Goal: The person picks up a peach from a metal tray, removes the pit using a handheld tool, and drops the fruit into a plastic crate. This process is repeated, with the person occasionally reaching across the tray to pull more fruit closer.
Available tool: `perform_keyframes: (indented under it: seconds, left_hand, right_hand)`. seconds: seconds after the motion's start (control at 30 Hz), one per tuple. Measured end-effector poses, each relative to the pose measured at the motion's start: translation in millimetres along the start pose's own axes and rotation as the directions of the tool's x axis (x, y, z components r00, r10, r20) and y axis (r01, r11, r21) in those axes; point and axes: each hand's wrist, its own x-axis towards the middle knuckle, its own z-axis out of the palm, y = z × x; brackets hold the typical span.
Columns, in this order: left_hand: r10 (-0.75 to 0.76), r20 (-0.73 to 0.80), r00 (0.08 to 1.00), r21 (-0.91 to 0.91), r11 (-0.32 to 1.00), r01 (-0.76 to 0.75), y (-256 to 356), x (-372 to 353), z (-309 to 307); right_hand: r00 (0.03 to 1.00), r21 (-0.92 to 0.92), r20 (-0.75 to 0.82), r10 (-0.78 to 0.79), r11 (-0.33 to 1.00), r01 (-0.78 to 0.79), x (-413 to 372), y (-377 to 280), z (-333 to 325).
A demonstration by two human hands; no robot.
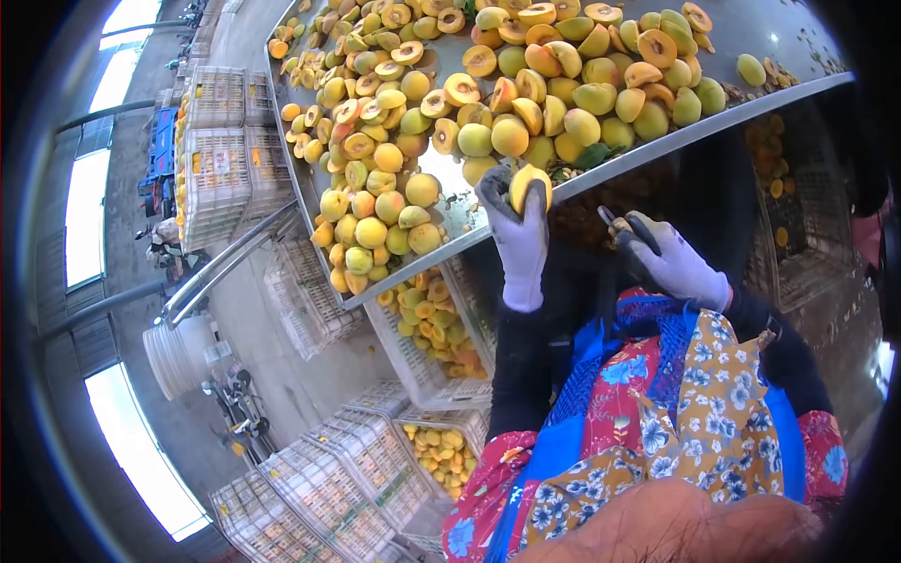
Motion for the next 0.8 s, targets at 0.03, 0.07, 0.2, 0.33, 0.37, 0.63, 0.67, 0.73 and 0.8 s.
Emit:
perform_keyframes:
  seconds: [0.03, 0.07, 0.2, 0.33, 0.37, 0.63, 0.67, 0.73, 0.8]
  left_hand:
    - [-0.124, 0.073, 0.990, -0.052, 0.990, 0.128, 18, -8, 2]
    - [-0.240, 0.151, 0.959, -0.093, 0.962, 0.255, 42, -16, 3]
    - [-0.374, 0.317, 0.872, -0.225, 0.863, 0.452, 45, -42, 3]
    - [-0.414, 0.376, 0.829, -0.268, 0.808, 0.525, 44, -56, 9]
    - [-0.386, 0.370, 0.845, -0.236, 0.841, 0.488, 42, -58, 11]
    - [-0.334, 0.284, 0.899, 0.064, 0.942, 0.330, 41, -61, 12]
    - [-0.346, 0.268, 0.899, 0.036, 0.936, 0.349, 38, -63, 13]
    - [-0.365, 0.236, 0.901, -0.020, 0.925, 0.380, 33, -64, 16]
    - [-0.254, 0.211, 0.944, 0.152, 0.962, 0.225, 43, -64, 20]
  right_hand:
    - [0.997, -0.129, -0.011, -0.075, 0.989, 0.073, 0, -3, 1]
    - [0.988, -0.255, -0.012, -0.151, 0.956, 0.143, 0, -5, 1]
    - [0.975, -0.450, 0.109, -0.194, 0.865, 0.223, -1, -2, 4]
    - [0.975, -0.541, 0.159, -0.155, 0.813, 0.217, -5, -3, 6]
    - [0.976, -0.545, 0.171, -0.137, 0.812, 0.210, -6, -3, 6]
    - [0.969, -0.618, 0.245, 0.011, 0.772, 0.147, -7, -5, 8]
    - [0.974, -0.580, 0.227, 0.000, 0.803, 0.135, -9, -3, 9]
    - [0.982, -0.499, 0.187, -0.025, 0.859, 0.117, -11, 1, 12]
    - [0.975, -0.424, 0.222, -0.013, 0.899, 0.108, -9, 2, 11]
